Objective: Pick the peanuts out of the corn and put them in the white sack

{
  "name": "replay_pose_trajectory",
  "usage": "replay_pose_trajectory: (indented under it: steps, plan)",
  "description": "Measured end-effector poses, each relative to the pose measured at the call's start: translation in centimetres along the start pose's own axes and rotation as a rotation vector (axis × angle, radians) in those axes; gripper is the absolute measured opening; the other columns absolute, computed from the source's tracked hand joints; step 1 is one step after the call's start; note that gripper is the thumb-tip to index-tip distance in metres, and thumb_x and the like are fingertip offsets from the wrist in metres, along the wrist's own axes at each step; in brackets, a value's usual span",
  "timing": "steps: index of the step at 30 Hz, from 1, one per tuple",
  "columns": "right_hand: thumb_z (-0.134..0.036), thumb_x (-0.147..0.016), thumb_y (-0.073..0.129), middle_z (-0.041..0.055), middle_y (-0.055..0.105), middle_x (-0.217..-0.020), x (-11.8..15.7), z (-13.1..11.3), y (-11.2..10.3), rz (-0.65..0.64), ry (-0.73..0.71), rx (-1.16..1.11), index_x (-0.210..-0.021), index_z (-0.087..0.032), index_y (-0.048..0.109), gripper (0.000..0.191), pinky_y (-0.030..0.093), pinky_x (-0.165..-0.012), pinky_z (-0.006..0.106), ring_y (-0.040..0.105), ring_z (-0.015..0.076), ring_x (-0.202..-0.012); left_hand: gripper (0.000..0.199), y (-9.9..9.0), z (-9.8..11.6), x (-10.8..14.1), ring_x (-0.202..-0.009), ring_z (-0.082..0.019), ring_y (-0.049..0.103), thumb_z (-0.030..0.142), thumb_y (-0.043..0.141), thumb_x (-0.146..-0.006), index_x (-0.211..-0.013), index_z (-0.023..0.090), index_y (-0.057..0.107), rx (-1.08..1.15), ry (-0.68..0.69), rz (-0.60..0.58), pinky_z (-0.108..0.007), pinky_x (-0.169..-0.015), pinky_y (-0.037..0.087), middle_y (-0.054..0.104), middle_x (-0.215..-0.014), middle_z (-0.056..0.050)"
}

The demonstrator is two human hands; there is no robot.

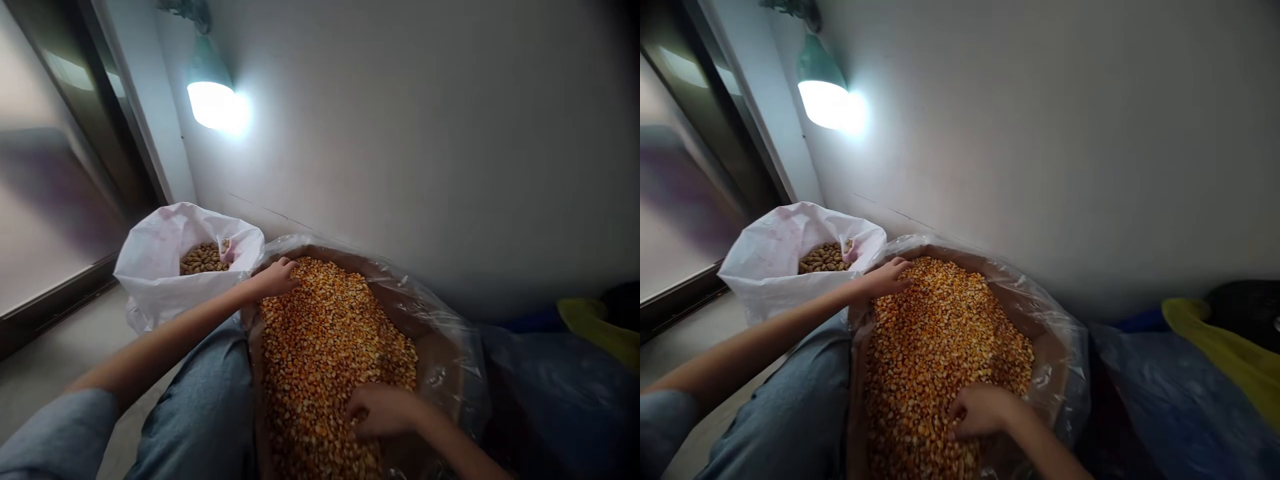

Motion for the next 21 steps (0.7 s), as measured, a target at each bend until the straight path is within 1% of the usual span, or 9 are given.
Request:
replay_pose_trajectory:
  steps: [2,5,9,11,13,14,18,19,21]
  plan:
    - [-0.037,-0.072,0.047,0.0021,0.065,-0.087,0.8,0.7,-0.2,-0.026,0.041,-0.115,-0.092,-0.023,0.065,0.030,0.042,-0.066,0.025,0.058,0.0172,-0.076,0.043,2.4,0.0,-2.8,-0.110,-0.032,0.039,0.030,0.043,-0.075,-0.113,0.010,0.043,-0.166,-0.094,-0.071,-0.045,-0.088,0.032,0.039,-0.119,-0.019]
    - [-0.039,-0.077,0.040,0.0042,0.063,-0.096,1.4,1.8,-4.1,0.221,0.086,-0.160,-0.098,-0.022,0.062,0.035,0.041,-0.071,0.024,0.057,0.0175,-0.084,0.042,5.9,1.4,-4.4,-0.109,-0.037,0.037,0.028,0.042,-0.074,-0.111,0.008,0.043,-0.211,-0.110,-0.122,-0.051,-0.084,0.032,0.038,-0.117,-0.023]
    - [-0.039,-0.080,0.035,0.0059,0.054,-0.112,1.3,4.6,-9.6,0.576,0.190,-0.151,-0.111,-0.021,0.053,0.040,0.037,-0.082,0.028,0.050,0.0198,-0.099,0.044,10.6,3.9,-2.6,-0.095,-0.028,0.051,0.039,0.047,-0.070,-0.109,0.018,0.046,-0.191,0.043,-0.298,-0.038,-0.077,0.042,0.047,-0.109,-0.013]
    - [-0.031,-0.080,0.034,0.0061,0.050,-0.117,0.6,6.2,-11.6,0.717,0.237,-0.123,-0.114,-0.020,0.050,0.039,0.035,-0.086,0.028,0.048,0.0189,-0.103,0.046,11.8,4.8,-1.6,-0.089,-0.025,0.054,0.047,0.047,-0.069,-0.108,0.024,0.047,-0.165,0.133,-0.401,-0.035,-0.073,0.044,0.049,-0.107,-0.009]
    - [-0.024,-0.079,0.035,0.0069,0.046,-0.122,-0.3,7.4,-13.1,0.818,0.249,-0.081,-0.118,-0.019,0.046,0.041,0.033,-0.087,0.027,0.045,0.0184,-0.107,0.044,11.4,5.2,-1.7,-0.086,-0.022,0.056,0.052,0.039,-0.073,-0.107,0.026,0.049,-0.116,0.182,-0.386,-0.034,-0.074,0.044,0.051,-0.105,-0.007]
    - [-0.022,-0.078,0.036,0.0076,0.047,-0.121,-0.8,7.9,-13.5,0.824,0.247,-0.063,-0.116,-0.018,0.047,0.040,0.034,-0.086,0.027,0.045,0.0186,-0.106,0.042,10.5,5.3,-2.2,-0.088,-0.021,0.055,0.051,0.034,-0.076,-0.106,0.025,0.050,-0.093,0.187,-0.314,-0.034,-0.076,0.043,0.051,-0.105,-0.006]
    - [-0.029,-0.080,0.034,0.0076,0.064,-0.080,-2.9,9.6,-11.6,0.574,0.259,-0.077,-0.083,-0.016,0.064,0.033,0.040,-0.065,0.026,0.058,0.0184,-0.073,0.042,6.9,4.8,-4.2,-0.113,-0.022,0.038,0.040,0.028,-0.083,-0.113,0.017,0.045,-0.068,0.177,0.048,-0.033,-0.094,0.031,0.041,-0.121,-0.011]
    - [-0.033,-0.081,0.032,0.0066,0.064,-0.073,-2.8,9.8,-11.2,0.545,0.266,-0.099,-0.078,-0.016,0.065,0.037,0.040,-0.062,0.026,0.058,0.0177,-0.067,0.044,7.0,4.7,-4.4,-0.117,-0.023,0.032,0.040,0.028,-0.083,-0.117,0.015,0.042,-0.067,0.183,0.056,-0.033,-0.096,0.028,0.037,-0.126,-0.012]
    - [-0.038,-0.082,0.030,0.0060,0.064,-0.080,-2.0,9.8,-11.2,0.624,0.249,-0.151,-0.087,-0.017,0.064,0.039,0.040,-0.066,0.026,0.058,0.0176,-0.073,0.047,8.5,4.9,-4.5,-0.119,-0.024,0.031,0.042,0.030,-0.082,-0.116,0.014,0.044,-0.053,0.227,-0.062,-0.033,-0.096,0.028,0.038,-0.127,-0.012]
Point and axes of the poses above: each hand's wrist, its own x-axis away from the middle knuckle, its own y-axis out of the palm, z = x × y, the point moved 9 cm from there along -x, towards the middle knuckle
